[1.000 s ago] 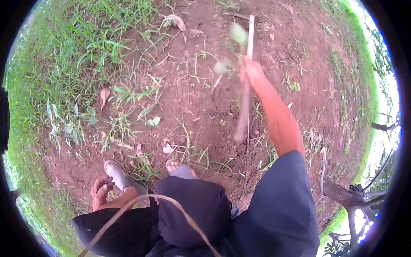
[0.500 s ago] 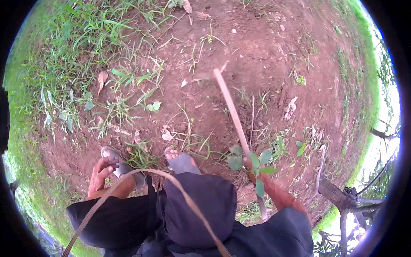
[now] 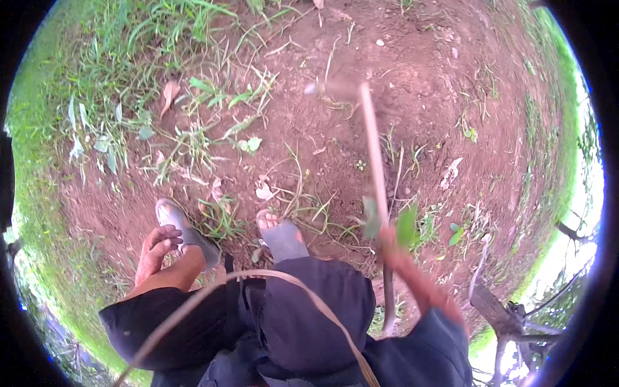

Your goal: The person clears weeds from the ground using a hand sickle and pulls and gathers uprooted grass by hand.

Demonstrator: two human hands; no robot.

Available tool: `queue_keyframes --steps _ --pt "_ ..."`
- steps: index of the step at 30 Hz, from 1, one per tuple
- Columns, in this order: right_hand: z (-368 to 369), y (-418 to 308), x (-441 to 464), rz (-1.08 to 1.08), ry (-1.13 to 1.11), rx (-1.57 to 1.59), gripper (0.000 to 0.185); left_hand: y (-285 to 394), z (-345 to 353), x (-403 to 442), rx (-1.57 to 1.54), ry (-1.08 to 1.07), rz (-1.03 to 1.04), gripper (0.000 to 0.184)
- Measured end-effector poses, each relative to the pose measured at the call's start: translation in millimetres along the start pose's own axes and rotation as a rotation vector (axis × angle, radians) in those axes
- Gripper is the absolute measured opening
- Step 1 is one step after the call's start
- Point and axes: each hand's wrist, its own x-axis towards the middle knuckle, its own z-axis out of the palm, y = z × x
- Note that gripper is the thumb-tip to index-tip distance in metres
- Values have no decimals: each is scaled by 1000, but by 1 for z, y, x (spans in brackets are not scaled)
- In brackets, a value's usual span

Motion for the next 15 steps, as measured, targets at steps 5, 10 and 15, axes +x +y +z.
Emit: queue_keyframes --steps 5,10,15 --pt "-4 -43 5 188 -191 33 52 16 17 -9 4 96 14 53" --pt "28 -111 88 -168 -164 450 41 0 -1 14 44 30 44 54" --pt "17 -96 63 -40 -211 9 40 3 -8 5 153 -16 23 52"
